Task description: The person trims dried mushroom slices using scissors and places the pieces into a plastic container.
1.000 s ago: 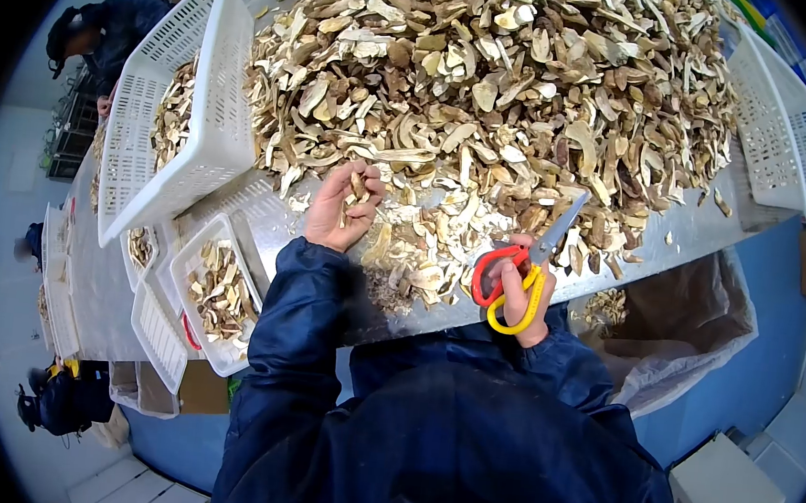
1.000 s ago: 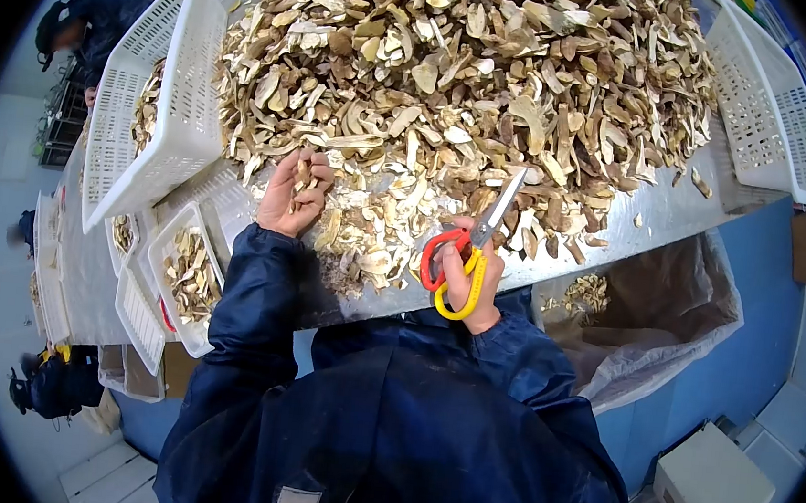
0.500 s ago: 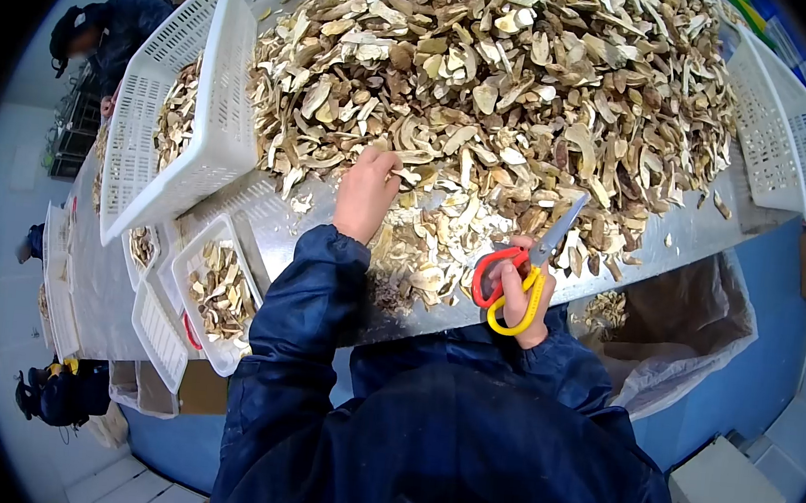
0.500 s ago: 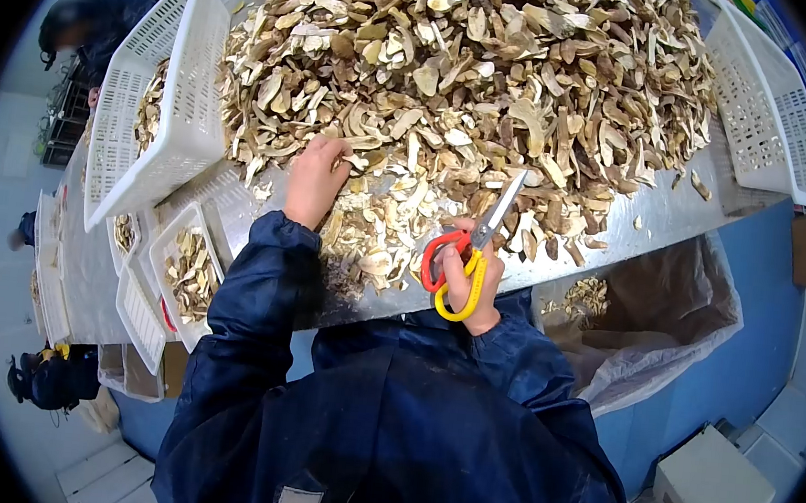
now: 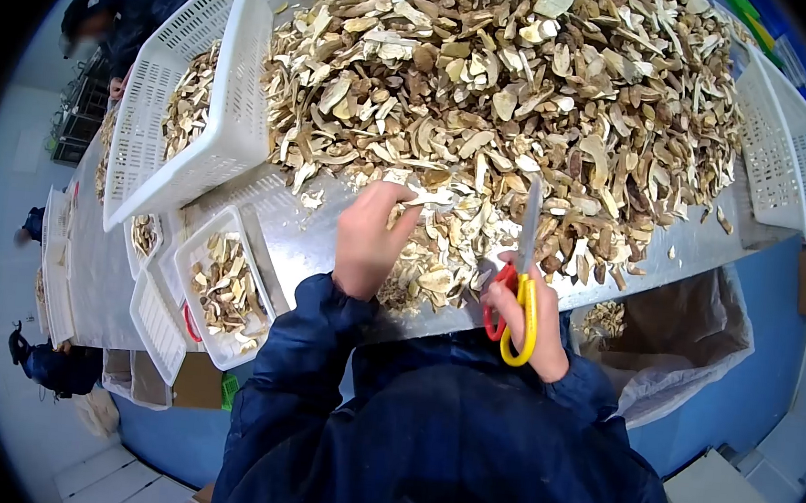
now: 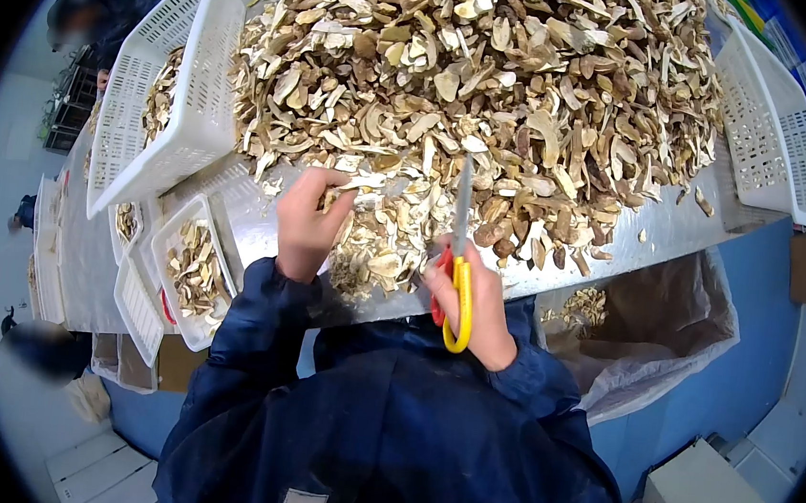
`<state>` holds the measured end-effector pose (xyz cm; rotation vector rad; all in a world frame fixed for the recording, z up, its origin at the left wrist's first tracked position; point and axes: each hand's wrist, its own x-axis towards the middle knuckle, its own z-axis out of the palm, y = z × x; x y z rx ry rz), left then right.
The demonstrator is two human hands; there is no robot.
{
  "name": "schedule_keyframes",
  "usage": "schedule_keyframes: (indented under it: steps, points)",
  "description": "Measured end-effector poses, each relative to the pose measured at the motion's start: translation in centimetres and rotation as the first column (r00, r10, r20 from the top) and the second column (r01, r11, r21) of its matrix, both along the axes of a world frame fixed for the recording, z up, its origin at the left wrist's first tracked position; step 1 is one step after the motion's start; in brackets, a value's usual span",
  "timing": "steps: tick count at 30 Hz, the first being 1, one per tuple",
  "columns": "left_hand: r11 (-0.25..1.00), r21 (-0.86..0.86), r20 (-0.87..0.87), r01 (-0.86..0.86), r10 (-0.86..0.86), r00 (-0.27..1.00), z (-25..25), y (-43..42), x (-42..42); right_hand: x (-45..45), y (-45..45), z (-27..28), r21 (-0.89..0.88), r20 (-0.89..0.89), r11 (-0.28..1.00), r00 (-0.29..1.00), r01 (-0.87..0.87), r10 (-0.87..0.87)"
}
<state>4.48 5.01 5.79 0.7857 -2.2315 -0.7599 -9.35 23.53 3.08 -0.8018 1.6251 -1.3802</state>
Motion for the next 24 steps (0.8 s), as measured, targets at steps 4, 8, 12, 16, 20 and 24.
schedule_keyframes:
  steps: [4,8,12,16,20,24]
  points:
    - [0.984,-0.169,-0.169,-0.053,0.024,0.985,0.3,0.6,0.2,0.3,0.4,1.1,-0.035,-0.076,0.951,0.949,-0.309,0.306]
    - [0.974,-0.224,-0.214,-0.024,-0.025,0.976,-0.4,1.1,0.2,1.4,0.1,1.8,-0.016,0.07,0.915,0.913,-0.403,0.403]
    - [0.96,-0.281,-0.159,0.019,-0.066,0.985,-0.7,1.9,0.8,2.1,-0.3,0.8,-0.113,0.032,0.929,0.933,-0.352,0.358]
    - [0.967,-0.253,-0.156,0.0,-0.041,0.987,-1.0,2.1,1.2,2.8,-0.2,1.1,-0.081,0.163,0.937,0.923,-0.34,0.349]
    - [0.999,-0.03,-0.199,-0.041,0.034,0.979,-0.8,2.5,1.0,3.5,0.0,0.1,-0.061,0.171,0.946,0.93,-0.318,0.324]
    - [0.443,0.874,-0.275,0.2,0.111,0.955,0.6,2.7,2.5,3.0,-0.5,1.2,0.045,-0.077,0.944,0.941,-0.328,0.331]
